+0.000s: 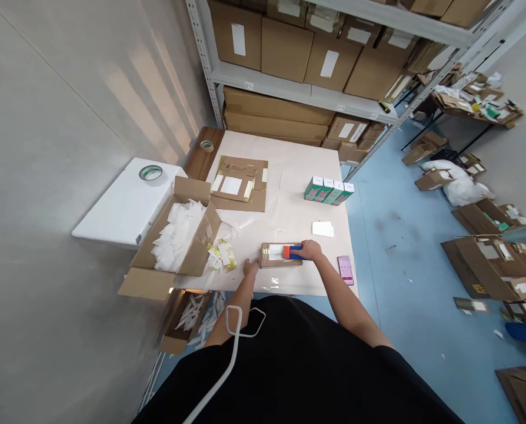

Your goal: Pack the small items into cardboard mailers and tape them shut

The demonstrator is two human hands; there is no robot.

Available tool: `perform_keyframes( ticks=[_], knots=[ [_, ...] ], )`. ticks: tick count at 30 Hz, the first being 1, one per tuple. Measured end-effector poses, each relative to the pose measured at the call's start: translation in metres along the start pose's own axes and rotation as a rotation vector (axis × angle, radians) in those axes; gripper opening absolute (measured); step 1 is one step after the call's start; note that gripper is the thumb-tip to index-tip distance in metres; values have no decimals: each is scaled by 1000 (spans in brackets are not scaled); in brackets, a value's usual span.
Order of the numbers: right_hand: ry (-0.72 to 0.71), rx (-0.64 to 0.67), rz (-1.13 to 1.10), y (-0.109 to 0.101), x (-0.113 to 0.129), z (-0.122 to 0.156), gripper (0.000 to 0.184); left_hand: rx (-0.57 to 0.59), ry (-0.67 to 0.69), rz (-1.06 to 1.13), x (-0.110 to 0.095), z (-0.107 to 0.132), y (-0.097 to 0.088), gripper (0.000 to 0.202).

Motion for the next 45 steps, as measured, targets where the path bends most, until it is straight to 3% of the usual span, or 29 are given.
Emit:
perform_keyframes(
  ticks=[4,10,16,21,27,33,39,45],
  knots=[
    [-16,19,-22,-2,0,-2,50,-60,40,-8,-14,0,-5,47],
    [-3,20,19,3,8,-6,57,135,163,-12,-44,0,10,45],
    [37,-4,40,13,22,-7,53,90,142,-69,-47,2,22,54],
    [71,23,8,4,15,-8,54,81,114,-113,-45,0,24,62],
    [60,19,-28,-5,-8,-6,59,88,99,-139,-44,-2,24,66],
    [127,-13,18,-19,-58,2,62,118,131,-157,-44,-2,22,65],
    [117,-33,15,-31,-90,15,58,127,174,-165,-45,-2,22,61],
    [224,-67,9,-39,-130,28,54,111,178,-153,-45,-3,21,60]
  ],
)
Point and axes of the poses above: each hand's wrist, its own z-axis away from the middle knuckle, its own y-axis out of the palm, x = y × z, the point moved 3 cm from there along -z, towards the middle knuckle, and after that the axes turned 8 degrees about -z, right-handed, at the moved point
